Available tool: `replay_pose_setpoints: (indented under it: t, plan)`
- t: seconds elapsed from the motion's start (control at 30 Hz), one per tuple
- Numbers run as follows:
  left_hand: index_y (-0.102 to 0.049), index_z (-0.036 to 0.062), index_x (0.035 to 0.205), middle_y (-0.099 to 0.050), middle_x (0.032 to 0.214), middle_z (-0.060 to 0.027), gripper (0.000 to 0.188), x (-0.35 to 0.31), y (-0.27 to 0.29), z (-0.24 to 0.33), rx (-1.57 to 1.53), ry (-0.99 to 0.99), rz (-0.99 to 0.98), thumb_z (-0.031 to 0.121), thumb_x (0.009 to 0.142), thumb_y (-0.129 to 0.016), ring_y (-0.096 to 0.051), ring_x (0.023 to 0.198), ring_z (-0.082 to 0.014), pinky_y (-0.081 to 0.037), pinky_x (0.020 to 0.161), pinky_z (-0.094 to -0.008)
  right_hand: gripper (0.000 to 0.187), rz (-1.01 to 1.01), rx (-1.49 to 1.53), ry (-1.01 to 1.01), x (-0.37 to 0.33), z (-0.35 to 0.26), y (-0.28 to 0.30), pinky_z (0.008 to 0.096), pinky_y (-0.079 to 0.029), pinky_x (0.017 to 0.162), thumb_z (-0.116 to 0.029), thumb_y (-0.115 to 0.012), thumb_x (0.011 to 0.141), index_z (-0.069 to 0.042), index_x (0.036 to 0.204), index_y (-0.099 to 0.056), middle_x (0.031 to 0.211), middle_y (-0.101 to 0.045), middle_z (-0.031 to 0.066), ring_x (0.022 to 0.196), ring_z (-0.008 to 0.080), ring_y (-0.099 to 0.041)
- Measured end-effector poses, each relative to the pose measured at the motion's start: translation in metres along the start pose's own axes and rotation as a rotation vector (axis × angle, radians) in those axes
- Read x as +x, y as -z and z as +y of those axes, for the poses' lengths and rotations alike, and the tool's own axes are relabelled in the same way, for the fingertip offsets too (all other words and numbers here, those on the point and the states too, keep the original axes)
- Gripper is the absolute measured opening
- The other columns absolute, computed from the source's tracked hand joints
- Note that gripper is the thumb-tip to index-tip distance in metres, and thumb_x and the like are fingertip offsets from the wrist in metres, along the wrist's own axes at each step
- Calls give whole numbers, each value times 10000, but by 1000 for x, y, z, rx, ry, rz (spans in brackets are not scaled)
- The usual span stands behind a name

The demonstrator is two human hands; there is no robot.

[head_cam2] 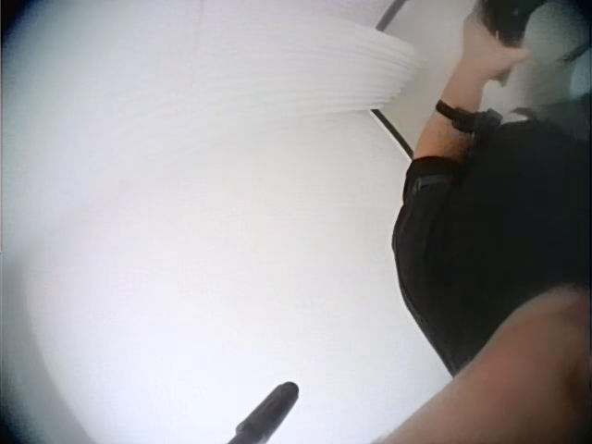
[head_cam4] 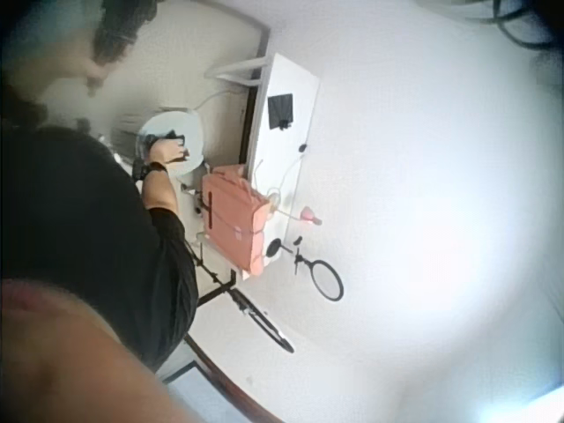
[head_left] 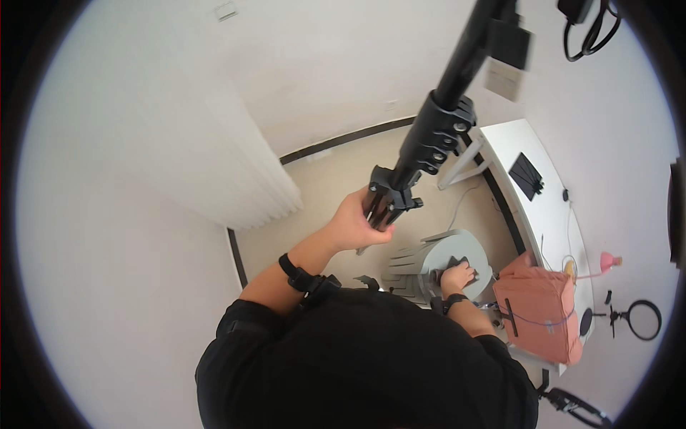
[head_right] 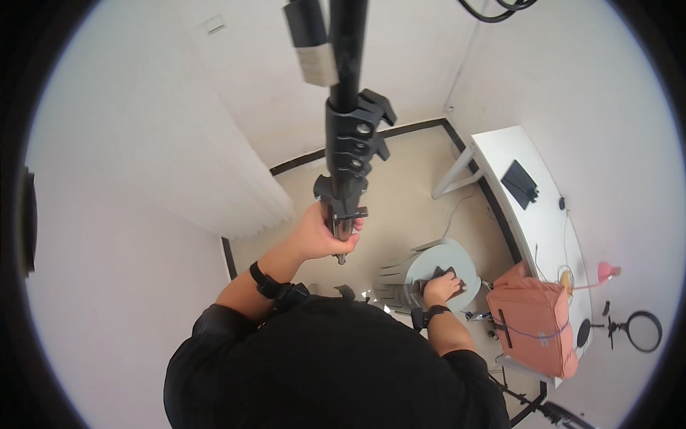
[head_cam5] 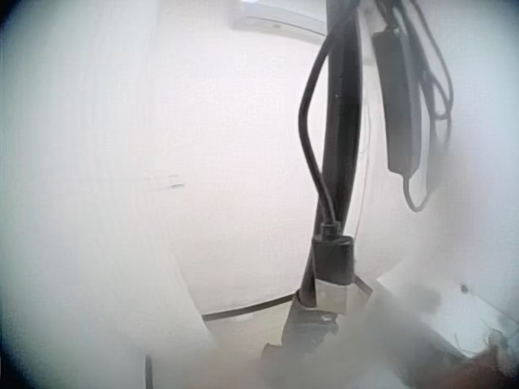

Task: The person is wiping down a black light stand and then attaching a ring light and a control box to it.

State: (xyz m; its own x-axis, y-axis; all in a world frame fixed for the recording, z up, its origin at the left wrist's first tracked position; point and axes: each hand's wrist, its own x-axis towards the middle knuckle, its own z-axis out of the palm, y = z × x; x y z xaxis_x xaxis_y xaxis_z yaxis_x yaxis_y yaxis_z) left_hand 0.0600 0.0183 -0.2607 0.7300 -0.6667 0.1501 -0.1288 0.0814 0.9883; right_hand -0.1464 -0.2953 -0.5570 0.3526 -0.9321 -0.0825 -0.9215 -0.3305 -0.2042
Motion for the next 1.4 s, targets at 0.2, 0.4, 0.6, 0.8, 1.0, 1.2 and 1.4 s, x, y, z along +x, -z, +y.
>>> replay_pose_setpoints:
  t: [0.2, 0.4, 0.6, 0.8, 1.0, 1.2, 1.4]
  plan:
    - [-578, 44, 1077, -583, 792, 10, 440, 4, 3, 0, 99, -3, 35, 101, 707, -810, -526, 730, -73, -456, 704, -253, 281, -219, 1052, 518, 1, -83, 118, 330, -466, 1015, -60, -699, 924, -1, 1193, -641, 1193, -636, 151, 1142, 249, -615]
    - [-596, 34, 1133, -652, 857, -23, 485, 8, 3, -1, 125, -14, -21, 101, 705, -812, -583, 784, -91, -502, 768, -277, 466, 312, 901, 1618, -106, -196, 369, 427, -512, 941, 30, -755, 750, 20, 1206, -661, 1234, -614, 174, 1104, 341, -623]
    - [-608, 28, 1222, -718, 1028, -94, 610, 16, 4, 14, 82, -50, 19, 101, 667, -851, -692, 955, -148, -562, 845, -331, 531, 639, 657, 1715, -138, -239, 370, 413, -538, 837, 42, -750, 644, 2, 1171, -694, 1196, -603, 150, 1013, 347, -625]
    - [-611, 42, 1234, -714, 998, -88, 626, 5, 14, 2, 65, -78, -13, 104, 658, -847, -687, 895, -185, -557, 823, -339, 453, 707, 611, 1668, -150, -244, 367, 402, -555, 741, 27, -697, 566, 16, 1019, -705, 1006, -647, 144, 887, 347, -644]
    - [-617, 37, 1219, -703, 951, -85, 588, 0, 18, 9, 50, -137, -1, 106, 670, -816, -673, 853, -182, -548, 812, -333, 294, 894, 634, 1404, -150, -231, 344, 375, -542, 733, 80, -624, 710, 25, 998, -650, 931, -619, 150, 811, 320, -627]
    - [-616, 26, 1199, -700, 920, -86, 573, 2, 29, 3, 207, -73, -34, 136, 670, -806, -661, 832, -177, -537, 812, -316, 468, -71, 1265, 1152, -135, -236, 356, 358, -439, 1044, -262, -735, 958, 23, 1299, -591, 1261, -585, 113, 1210, 211, -554]
    - [-615, 8, 1171, -710, 945, -111, 587, 2, 21, 15, 42, -116, -28, 180, 669, -865, -690, 888, -188, -547, 840, -328, 633, -191, 1007, 1404, -146, -254, 359, 354, -482, 999, -410, -809, 867, 27, 1287, -624, 1331, -616, 156, 1182, 272, -612]
